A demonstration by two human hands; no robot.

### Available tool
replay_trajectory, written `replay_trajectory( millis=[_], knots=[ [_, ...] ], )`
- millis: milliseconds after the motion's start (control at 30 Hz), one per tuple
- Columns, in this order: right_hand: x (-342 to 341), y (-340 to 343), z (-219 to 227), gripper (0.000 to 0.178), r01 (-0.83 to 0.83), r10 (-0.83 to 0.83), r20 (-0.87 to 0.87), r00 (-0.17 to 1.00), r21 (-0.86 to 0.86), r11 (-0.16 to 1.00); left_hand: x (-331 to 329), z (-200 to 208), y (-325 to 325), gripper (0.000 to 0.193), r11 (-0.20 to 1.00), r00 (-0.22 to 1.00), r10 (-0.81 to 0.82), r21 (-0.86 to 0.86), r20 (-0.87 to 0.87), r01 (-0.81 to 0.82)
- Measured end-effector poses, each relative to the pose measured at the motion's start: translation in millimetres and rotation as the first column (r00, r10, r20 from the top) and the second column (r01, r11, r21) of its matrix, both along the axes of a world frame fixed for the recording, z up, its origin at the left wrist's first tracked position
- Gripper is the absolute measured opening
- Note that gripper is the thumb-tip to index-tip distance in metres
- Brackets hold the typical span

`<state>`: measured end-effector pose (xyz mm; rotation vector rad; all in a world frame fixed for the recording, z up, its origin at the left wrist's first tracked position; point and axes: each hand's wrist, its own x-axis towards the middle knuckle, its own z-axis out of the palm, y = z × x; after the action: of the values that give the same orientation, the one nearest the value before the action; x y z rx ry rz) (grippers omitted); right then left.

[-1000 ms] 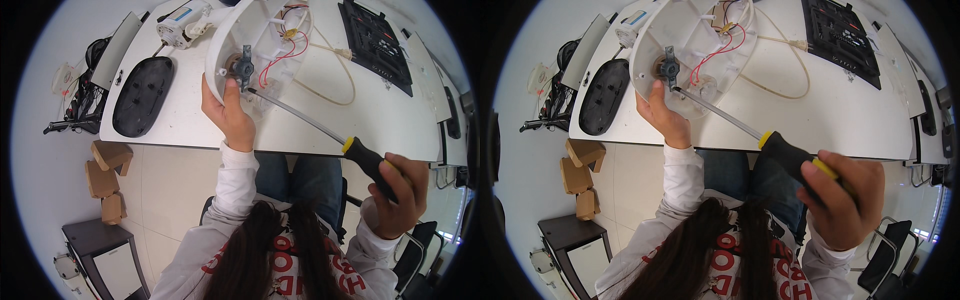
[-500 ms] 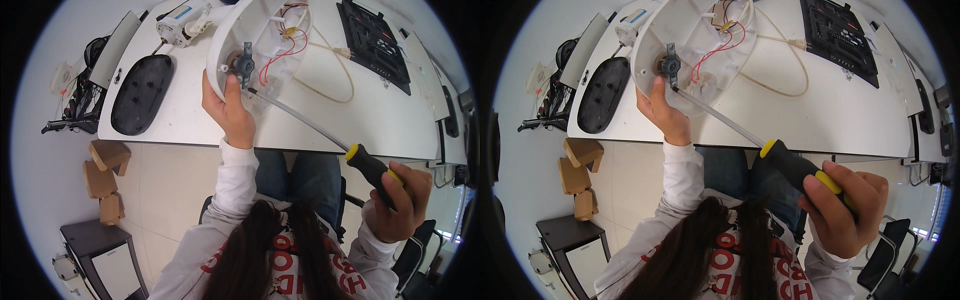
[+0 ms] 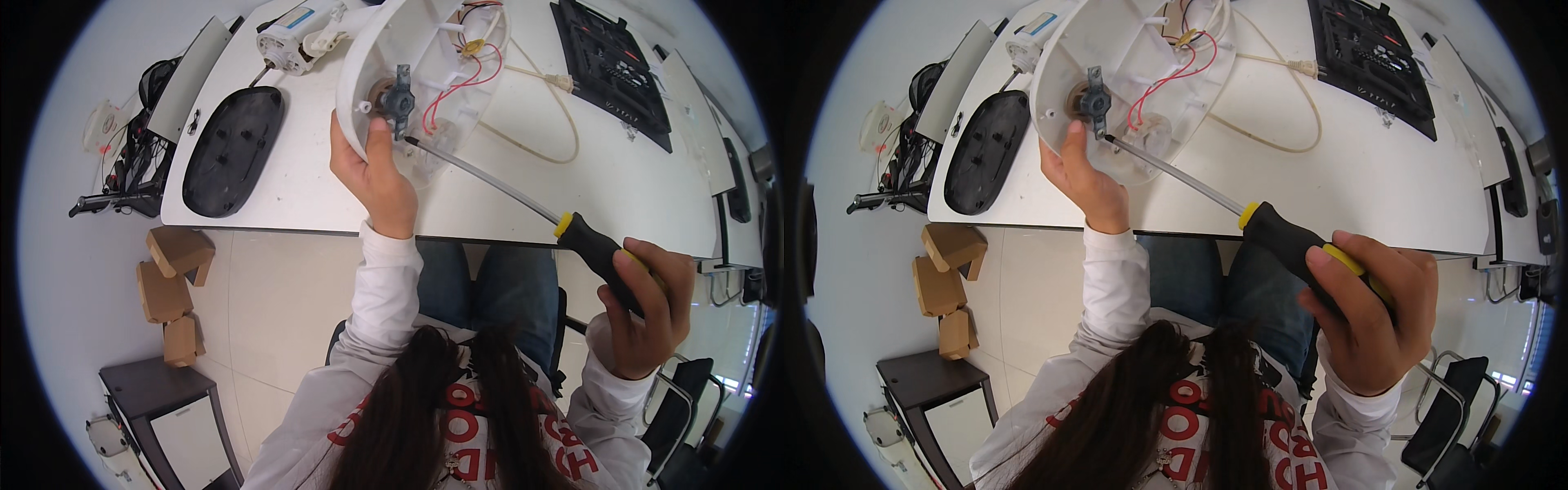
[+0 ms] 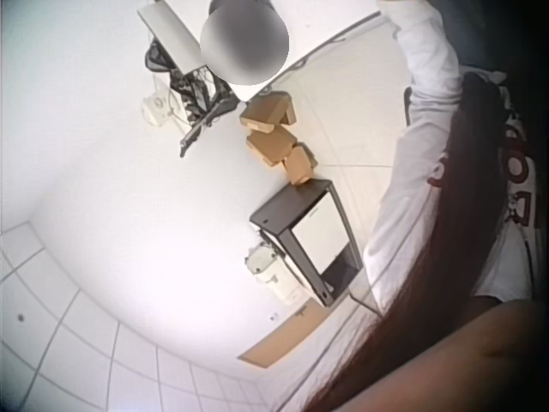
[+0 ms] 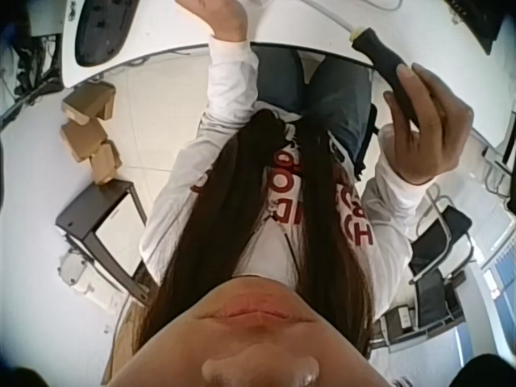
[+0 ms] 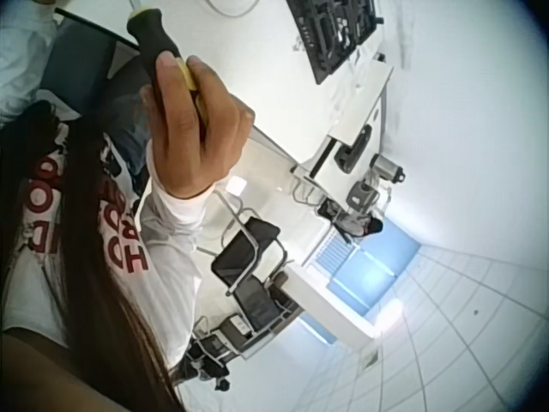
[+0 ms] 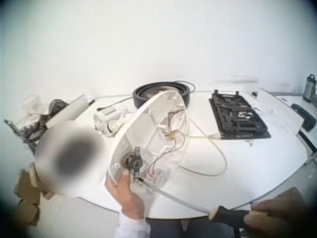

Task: The person assembles a white plastic housing with internal wiring and a small motor. They use a screwdriver to tighten screws and secure components inside the housing.

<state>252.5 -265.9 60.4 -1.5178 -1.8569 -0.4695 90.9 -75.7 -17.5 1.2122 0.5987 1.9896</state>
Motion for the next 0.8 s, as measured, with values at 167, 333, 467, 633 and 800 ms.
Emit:
replay_trajectory(
  millis=[167,333,467,633,800],
  knots=[
    [0.5,-3.8,0.9,0.039,0.007,-0.007,-0.008,1.0,0.004,1.0,0.8,0.7,0.1,0.025,1.0,1.0,0.02,0.003,0.01,-0.02],
    [1.0,-4.2,-0.7,0.04,-0.001,0.001,-0.018,1.0,0.017,1.0,0.0,0.1,-1.4,0.026,1.0,1.0,0.01,-0.01,-0.004,-0.01],
    [0.4,-1.4,-1.6,0.041,-0.011,0.011,-0.028,1.0,0.007,1.0,0.8,-0.3,-0.3,0.026,1.0,1.0,0.01,-0.001,0.004,-0.01],
    [0.7,-1.3,-2.6,0.039,-0.016,0.016,-0.027,1.0,0.013,1.0,0.7,0.2,-0.9,0.026,1.0,1.0,0.011,0.003,0.014,-0.011],
    [0.7,-1.2,-3.5,0.039,-0.021,0.021,-0.02,1.0,0.019,1.0,-0.9,-0.1,-2.1,0.026,1.0,1.0,-0.005,-0.016,0.006,0.005]
  ],
)
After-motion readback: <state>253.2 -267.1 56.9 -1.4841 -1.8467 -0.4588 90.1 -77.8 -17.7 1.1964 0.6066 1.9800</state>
